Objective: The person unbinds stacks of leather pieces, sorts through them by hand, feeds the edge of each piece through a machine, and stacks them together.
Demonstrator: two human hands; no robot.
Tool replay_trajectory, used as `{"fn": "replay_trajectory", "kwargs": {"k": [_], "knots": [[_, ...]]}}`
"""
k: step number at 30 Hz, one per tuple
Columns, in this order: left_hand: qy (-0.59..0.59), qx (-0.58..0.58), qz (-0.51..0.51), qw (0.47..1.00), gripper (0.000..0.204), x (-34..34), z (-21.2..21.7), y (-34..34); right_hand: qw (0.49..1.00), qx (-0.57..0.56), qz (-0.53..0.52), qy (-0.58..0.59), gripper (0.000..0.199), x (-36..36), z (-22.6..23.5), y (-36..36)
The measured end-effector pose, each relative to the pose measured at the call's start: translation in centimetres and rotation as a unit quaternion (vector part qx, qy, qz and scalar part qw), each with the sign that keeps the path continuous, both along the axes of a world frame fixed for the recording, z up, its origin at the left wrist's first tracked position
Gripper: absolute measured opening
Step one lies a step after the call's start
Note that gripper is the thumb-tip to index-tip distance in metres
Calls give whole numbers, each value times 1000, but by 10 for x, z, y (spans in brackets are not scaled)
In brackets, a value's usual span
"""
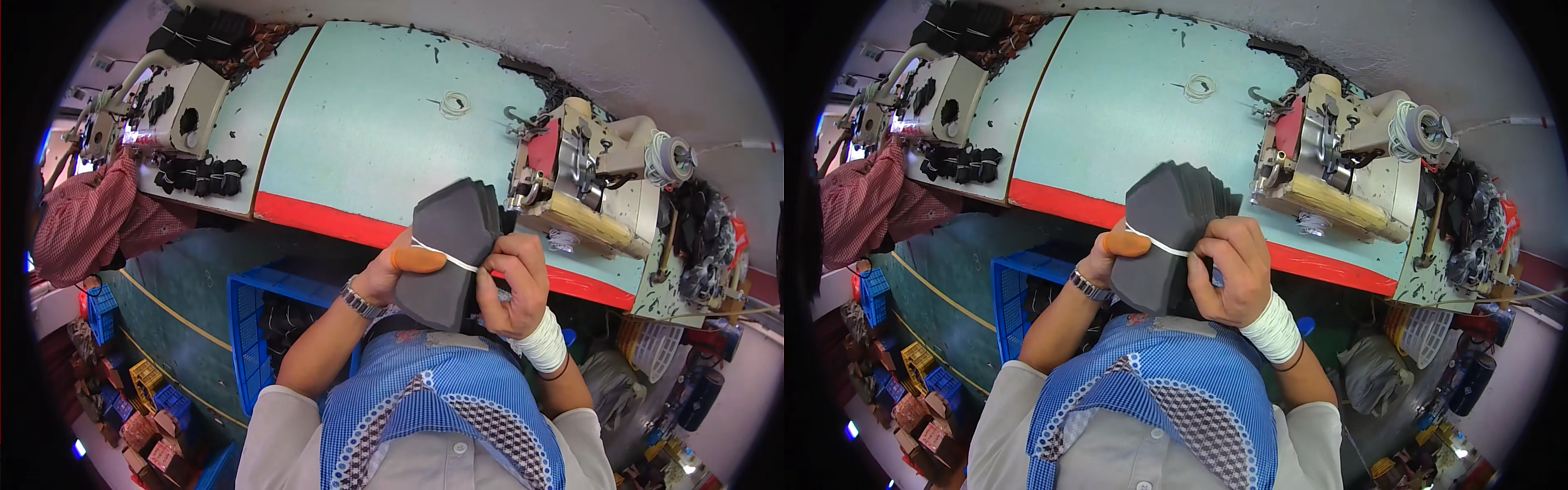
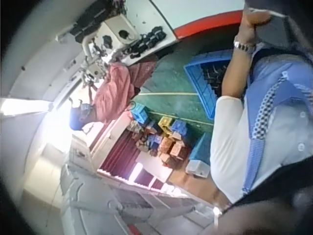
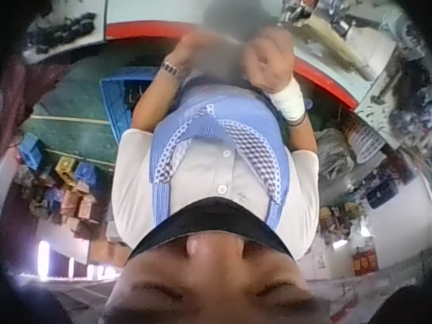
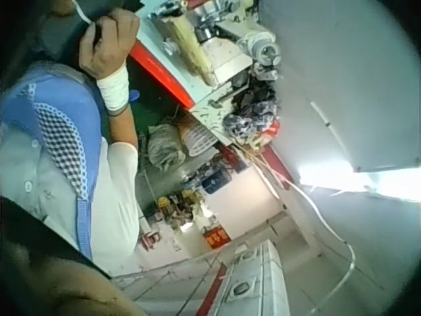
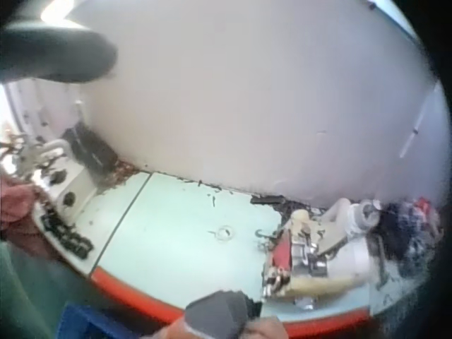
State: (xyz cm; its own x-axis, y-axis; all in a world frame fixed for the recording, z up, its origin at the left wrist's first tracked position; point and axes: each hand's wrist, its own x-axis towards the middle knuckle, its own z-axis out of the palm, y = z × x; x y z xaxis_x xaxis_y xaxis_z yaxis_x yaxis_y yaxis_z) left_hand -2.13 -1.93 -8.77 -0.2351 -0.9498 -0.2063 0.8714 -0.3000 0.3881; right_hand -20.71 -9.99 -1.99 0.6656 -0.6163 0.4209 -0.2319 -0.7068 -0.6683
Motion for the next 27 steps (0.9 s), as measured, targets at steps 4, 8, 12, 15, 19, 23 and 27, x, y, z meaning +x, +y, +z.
{"fn": "replay_trajectory", "kwargs": {"k": [4,8,12,15,19,23,27], "knots": [[-107,-21,61,992,70,0,4,0,997,70,10,29,16,-17,-17,8],[-307,-14,80,948,95,0,26,-21,885,448,-11,-125,66,-10,-27,20],[-544,-131,172,811,94,2,35,-8,884,450,-83,-95,79,10,-10,3],[-192,26,65,979,98,32,11,-5,774,607,55,-170,71,-15,-20,-8],[104,-44,60,992,92,-7,-26,13,973,216,-74,-28,64,5,-29,10],[110,26,18,993,86,1,-27,13,996,13,-76,34,46,11,1,4],[76,-2,-1,997,92,8,-31,18,990,107,-86,-22,38,15,5,7]]}}
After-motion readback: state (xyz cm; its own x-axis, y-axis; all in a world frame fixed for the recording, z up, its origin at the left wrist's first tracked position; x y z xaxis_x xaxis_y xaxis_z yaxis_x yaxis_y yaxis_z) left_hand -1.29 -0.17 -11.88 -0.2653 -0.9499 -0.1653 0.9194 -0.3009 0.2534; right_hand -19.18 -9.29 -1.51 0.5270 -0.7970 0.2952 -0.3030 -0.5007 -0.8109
